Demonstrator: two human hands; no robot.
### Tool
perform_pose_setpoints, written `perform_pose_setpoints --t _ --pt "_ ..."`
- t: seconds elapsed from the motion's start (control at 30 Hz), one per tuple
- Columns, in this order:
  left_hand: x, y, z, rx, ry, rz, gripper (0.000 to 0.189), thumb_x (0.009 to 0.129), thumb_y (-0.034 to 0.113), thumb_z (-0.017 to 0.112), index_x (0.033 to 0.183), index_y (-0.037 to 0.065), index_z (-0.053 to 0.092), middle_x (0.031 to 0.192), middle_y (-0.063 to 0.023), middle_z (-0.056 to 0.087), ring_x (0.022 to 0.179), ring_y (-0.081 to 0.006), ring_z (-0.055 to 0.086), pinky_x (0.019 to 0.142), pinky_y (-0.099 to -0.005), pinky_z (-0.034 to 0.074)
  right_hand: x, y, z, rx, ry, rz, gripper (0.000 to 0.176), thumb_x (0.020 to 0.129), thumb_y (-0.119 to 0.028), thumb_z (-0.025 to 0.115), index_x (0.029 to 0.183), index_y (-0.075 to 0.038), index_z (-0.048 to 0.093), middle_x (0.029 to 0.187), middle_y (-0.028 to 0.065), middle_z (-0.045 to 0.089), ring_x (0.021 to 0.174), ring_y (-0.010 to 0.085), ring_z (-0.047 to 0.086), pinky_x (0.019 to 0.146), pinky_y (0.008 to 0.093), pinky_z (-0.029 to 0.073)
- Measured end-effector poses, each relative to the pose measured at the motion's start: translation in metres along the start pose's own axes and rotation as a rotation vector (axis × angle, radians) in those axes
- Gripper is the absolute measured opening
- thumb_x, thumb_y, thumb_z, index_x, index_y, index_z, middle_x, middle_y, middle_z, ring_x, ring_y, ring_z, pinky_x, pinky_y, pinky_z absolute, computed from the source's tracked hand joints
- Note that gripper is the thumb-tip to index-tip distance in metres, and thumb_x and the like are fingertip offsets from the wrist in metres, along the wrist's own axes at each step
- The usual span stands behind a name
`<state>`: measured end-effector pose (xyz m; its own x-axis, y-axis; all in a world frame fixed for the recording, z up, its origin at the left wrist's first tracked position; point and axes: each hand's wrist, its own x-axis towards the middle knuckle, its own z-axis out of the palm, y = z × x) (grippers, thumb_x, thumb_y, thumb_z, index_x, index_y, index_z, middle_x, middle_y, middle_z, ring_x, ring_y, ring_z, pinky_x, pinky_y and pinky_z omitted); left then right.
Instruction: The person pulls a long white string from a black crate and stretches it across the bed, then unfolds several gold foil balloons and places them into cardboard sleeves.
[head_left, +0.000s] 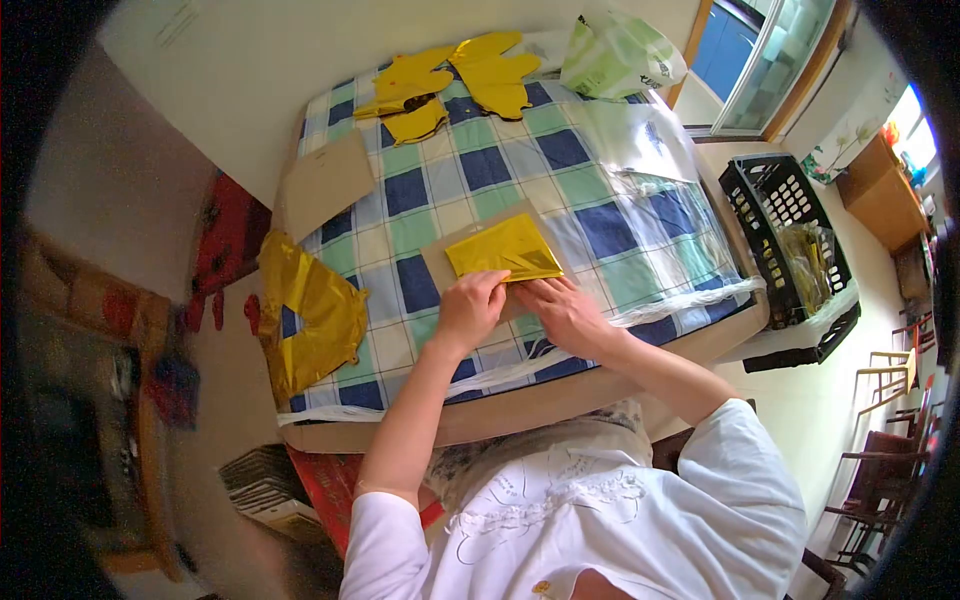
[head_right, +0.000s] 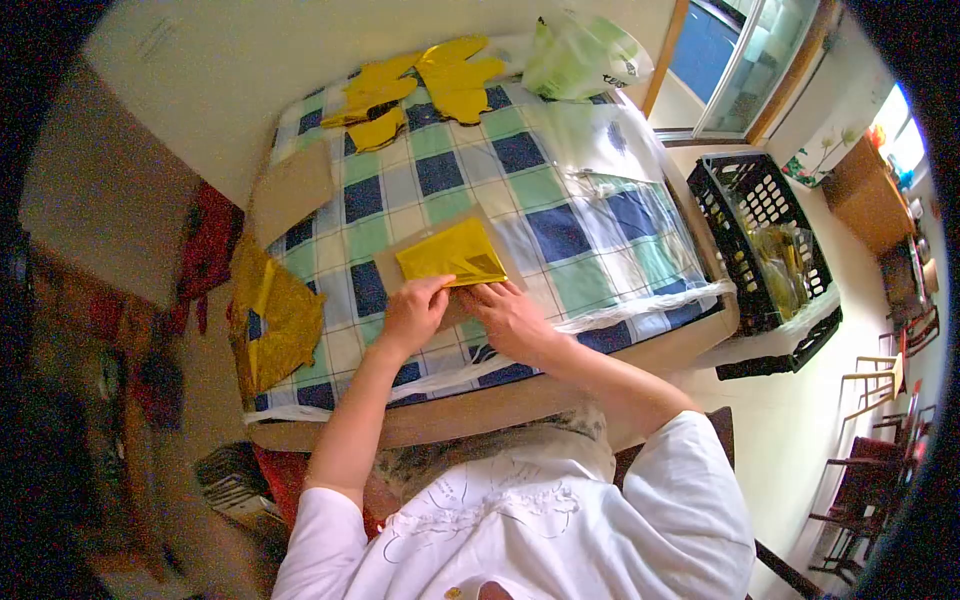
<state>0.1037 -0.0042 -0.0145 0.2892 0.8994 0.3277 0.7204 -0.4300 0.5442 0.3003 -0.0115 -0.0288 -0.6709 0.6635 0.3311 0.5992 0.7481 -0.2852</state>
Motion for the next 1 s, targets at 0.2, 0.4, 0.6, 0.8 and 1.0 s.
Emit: perform_pose_setpoints --t 0.2,0.4,0.6,0.8,1.0 --pt "0.001 0.001 0.0 0.013 0.001 -0.007 0.021 0.084 0.015 0.056 0.101 0.007 0.066 0.095 -0.0147 0.066 0.089 -0.0311 0.063 0.077 -0.0402 0.05 0.007 -0.018 0.004 -0.146 0.004 0.176 0.036 0.068 -0.004 0.058 0.104 -0.007 0.059 0.105 0.0084 0.052 0.108 0.0256 0.047 0.094 0.042 0.036" --pt "0.004 -0.003 0.003 -0.079 0.077 -0.143 0.019 0.085 0.017 0.055 0.098 0.009 0.067 0.08 -0.0144 0.066 0.072 -0.0315 0.064 0.064 -0.0404 0.051 0.007 -0.03 -0.007 -0.135 0.184 0.082 0.037 0.073 -0.008 0.056 0.11 -0.008 0.059 0.116 0.0093 0.051 0.112 0.0263 0.045 0.09 0.0408 0.035" --pt "0.007 0.0 -0.005 -0.075 0.017 -0.195 0.02 0.086 0.018 0.055 0.098 0.01 0.067 0.076 -0.0142 0.065 0.071 -0.0314 0.064 0.063 -0.0404 0.051 0.004 -0.019 0.012 -0.011 0.152 0.114 0.043 0.072 -0.008 0.056 0.115 -0.009 0.058 0.112 0.0094 0.054 0.11 0.0268 0.046 0.088 0.0405 0.036" --pt "0.004 -0.004 -0.002 -0.047 0.012 -0.14 0.019 0.082 0.016 0.059 0.098 0.01 0.067 0.085 -0.0133 0.067 0.076 -0.031 0.064 0.066 -0.0391 0.052 0.01 -0.012 0.011 -0.126 0.116 0.185 0.038 0.073 -0.008 0.056 0.111 -0.012 0.062 0.098 0.0068 0.054 0.1 0.0247 0.048 0.081 0.0396 0.036" --pt "0.002 -0.006 0.005 -0.023 0.058 -0.051 0.021 0.082 0.012 0.061 0.101 0.01 0.066 0.092 -0.0134 0.067 0.083 -0.0301 0.065 0.071 -0.0373 0.052 0.009 -0.011 0.013 -0.119 0.151 0.16 0.032 0.072 -0.01 0.056 0.103 -0.013 0.064 0.094 0.0069 0.053 0.096 0.0249 0.048 0.08 0.0399 0.036"
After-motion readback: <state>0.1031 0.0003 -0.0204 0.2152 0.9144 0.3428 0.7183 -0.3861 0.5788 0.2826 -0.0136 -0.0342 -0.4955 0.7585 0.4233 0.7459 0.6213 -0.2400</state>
